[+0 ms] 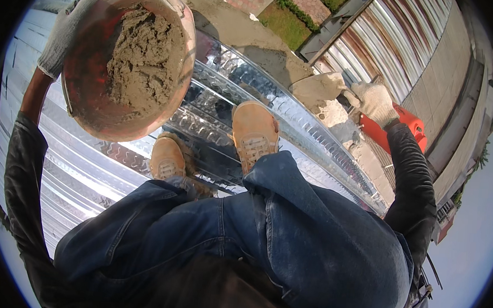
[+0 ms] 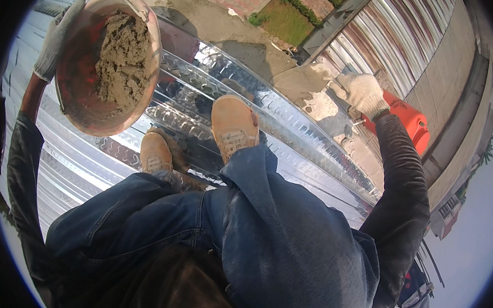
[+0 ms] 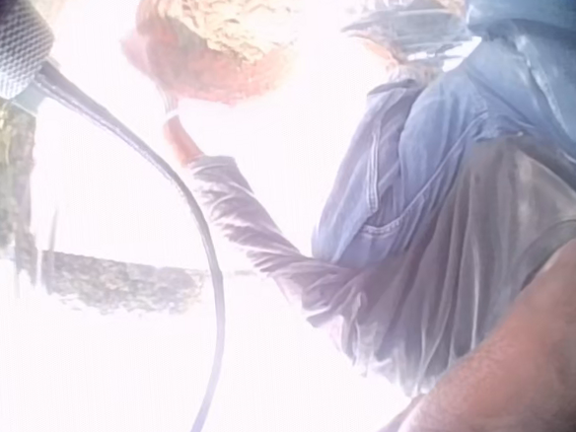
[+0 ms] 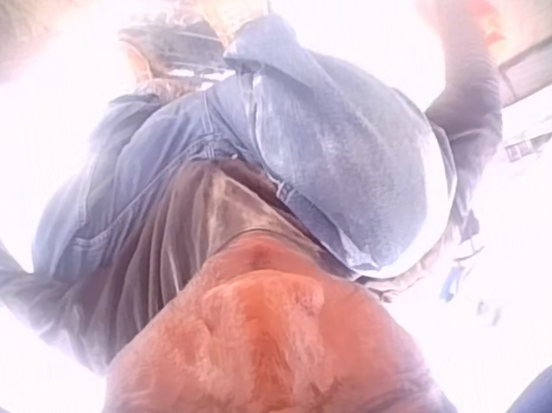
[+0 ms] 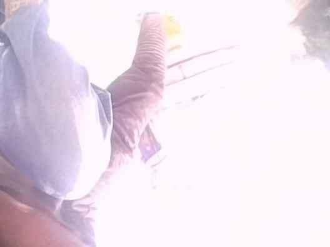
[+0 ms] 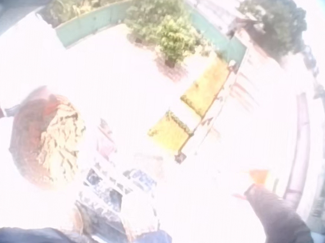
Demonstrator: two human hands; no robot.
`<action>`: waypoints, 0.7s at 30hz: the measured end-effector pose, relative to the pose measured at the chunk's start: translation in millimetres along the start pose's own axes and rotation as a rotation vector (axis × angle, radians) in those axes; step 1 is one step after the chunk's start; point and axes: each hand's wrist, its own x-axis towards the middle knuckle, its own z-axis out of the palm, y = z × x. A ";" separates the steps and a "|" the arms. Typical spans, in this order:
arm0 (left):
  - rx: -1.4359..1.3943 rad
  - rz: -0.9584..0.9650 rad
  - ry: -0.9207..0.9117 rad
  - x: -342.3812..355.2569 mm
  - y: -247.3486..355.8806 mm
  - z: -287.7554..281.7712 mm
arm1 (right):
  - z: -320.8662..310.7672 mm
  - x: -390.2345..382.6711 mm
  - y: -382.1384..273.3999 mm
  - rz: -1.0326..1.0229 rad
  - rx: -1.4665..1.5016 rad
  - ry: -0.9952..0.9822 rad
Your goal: The person scoops cement from a bucket with a trowel and applies it to the seam of a corrugated metal roof. The person repeatedly scoops and spreads the cement along the roof ridge while standing on the roof surface.
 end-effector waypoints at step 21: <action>-0.156 -0.054 0.016 3.7 -12.1 -1.8 | -118.3 163.4 -93.8 -0.133 0.053 0.275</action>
